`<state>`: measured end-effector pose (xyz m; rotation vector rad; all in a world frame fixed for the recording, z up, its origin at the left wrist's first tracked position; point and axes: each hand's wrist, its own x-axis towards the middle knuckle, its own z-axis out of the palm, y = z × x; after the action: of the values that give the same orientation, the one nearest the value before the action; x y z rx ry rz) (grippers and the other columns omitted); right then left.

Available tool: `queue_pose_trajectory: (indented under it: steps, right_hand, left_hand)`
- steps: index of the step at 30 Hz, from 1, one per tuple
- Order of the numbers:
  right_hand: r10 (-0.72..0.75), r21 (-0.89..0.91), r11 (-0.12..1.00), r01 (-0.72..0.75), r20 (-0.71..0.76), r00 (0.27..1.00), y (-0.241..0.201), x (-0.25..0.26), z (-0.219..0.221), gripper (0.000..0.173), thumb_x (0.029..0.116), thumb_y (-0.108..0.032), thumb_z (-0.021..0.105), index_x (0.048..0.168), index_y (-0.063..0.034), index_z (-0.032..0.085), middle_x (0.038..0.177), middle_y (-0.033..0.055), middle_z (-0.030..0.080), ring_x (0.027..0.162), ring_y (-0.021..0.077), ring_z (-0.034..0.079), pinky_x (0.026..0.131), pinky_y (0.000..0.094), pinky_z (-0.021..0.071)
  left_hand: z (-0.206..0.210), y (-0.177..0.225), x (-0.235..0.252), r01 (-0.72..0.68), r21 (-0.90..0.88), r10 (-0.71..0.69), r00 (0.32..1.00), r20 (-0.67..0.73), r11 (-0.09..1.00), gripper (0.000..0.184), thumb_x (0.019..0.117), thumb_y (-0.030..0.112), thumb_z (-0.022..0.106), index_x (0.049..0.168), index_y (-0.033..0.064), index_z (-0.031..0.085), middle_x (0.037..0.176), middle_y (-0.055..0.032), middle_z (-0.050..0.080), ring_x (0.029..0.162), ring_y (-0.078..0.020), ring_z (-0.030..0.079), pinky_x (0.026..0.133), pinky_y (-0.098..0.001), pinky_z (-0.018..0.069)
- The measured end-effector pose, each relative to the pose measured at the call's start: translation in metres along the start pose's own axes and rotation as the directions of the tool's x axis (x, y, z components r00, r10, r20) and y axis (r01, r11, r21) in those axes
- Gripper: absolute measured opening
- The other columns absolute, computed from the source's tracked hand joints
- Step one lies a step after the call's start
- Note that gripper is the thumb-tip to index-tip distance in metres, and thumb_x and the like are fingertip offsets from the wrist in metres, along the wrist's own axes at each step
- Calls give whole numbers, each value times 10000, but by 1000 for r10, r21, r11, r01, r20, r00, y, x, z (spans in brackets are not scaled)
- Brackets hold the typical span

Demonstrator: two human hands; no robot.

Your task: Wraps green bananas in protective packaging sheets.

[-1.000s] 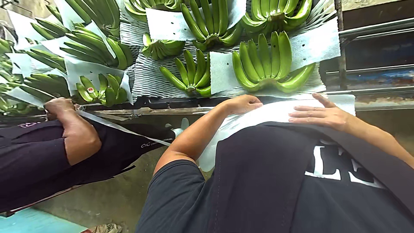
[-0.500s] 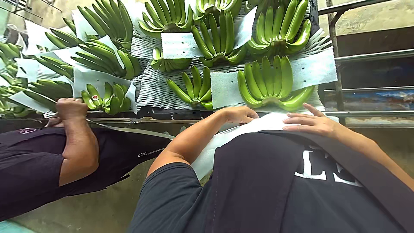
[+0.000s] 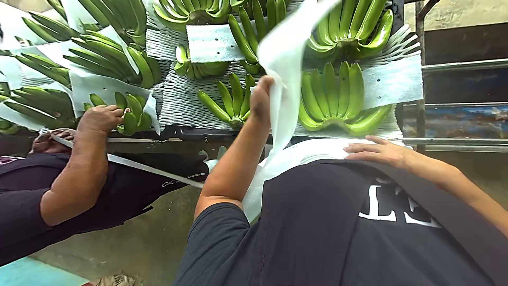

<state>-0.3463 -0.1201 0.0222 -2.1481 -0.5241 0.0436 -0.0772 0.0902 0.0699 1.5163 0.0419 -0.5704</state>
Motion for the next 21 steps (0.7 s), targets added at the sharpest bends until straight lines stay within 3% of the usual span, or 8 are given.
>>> queue_pose_trajectory:
  steps: [2,4,6,8,11,15,17,21]
  right_hand:
    - [19,60,998,-21,43,999,6,6,-11,392,1004,-46,454,1325,-105,671,1407,123,638,1317,310,600,1101,588,433]
    - [16,90,996,-20,54,998,20,18,-32,398,929,-47,541,1300,-79,683,1384,114,650,1301,275,606,1102,501,462]
    - [30,79,996,-28,-25,999,38,41,-63,350,898,-55,642,1242,-26,701,1308,115,685,1258,231,630,1099,421,494]
    - [76,-7,997,-79,-172,982,65,77,-95,373,874,20,679,1246,-4,689,1280,141,689,1229,257,644,1093,445,504]
    - [208,-215,933,-288,-331,920,126,151,-139,402,908,-9,697,1308,-40,669,1347,185,646,1283,384,590,1092,575,458]
    - [405,-372,781,-502,-311,860,206,247,-172,475,938,-135,719,1389,-35,607,1444,213,564,1389,417,479,1164,587,365]
    - [496,-412,716,-563,-267,826,222,279,-178,498,958,-233,719,1390,-16,598,1457,242,540,1393,435,466,1159,612,348]
    - [620,-410,644,-646,-214,755,225,307,-180,465,982,-353,688,1304,-20,649,1377,299,560,1284,507,525,1021,715,394]
  left_hand:
    - [5,26,28,-60,30,66,960,-272,998,264,1065,244,397,1026,84,604,855,-30,631,792,-120,644,727,-338,559]
    - [15,49,57,-216,66,225,904,-363,974,274,1072,208,405,1162,21,582,990,-98,624,915,-169,640,823,-377,557]
    - [27,63,87,-446,187,484,813,-325,875,217,1074,135,407,1130,-14,554,925,-84,591,853,-133,619,806,-324,545]
    - [42,75,107,-556,345,634,753,-177,756,198,1042,92,434,1116,-53,547,896,-86,605,826,-111,613,798,-304,533]
    - [69,79,131,-561,496,650,760,-10,663,239,1004,104,474,1107,-78,591,975,-149,626,884,-167,615,822,-337,518]
    - [86,68,169,-466,531,553,833,-5,708,255,1014,137,503,1141,-53,616,1084,-191,637,986,-248,638,892,-421,529]
    - [84,66,183,-441,516,525,851,-22,735,234,1014,132,504,1114,-45,620,1067,-184,626,976,-248,624,888,-428,516]
    - [67,64,201,-424,428,483,875,-32,798,210,1015,90,495,1110,-57,611,1021,-164,629,908,-198,629,831,-378,535]
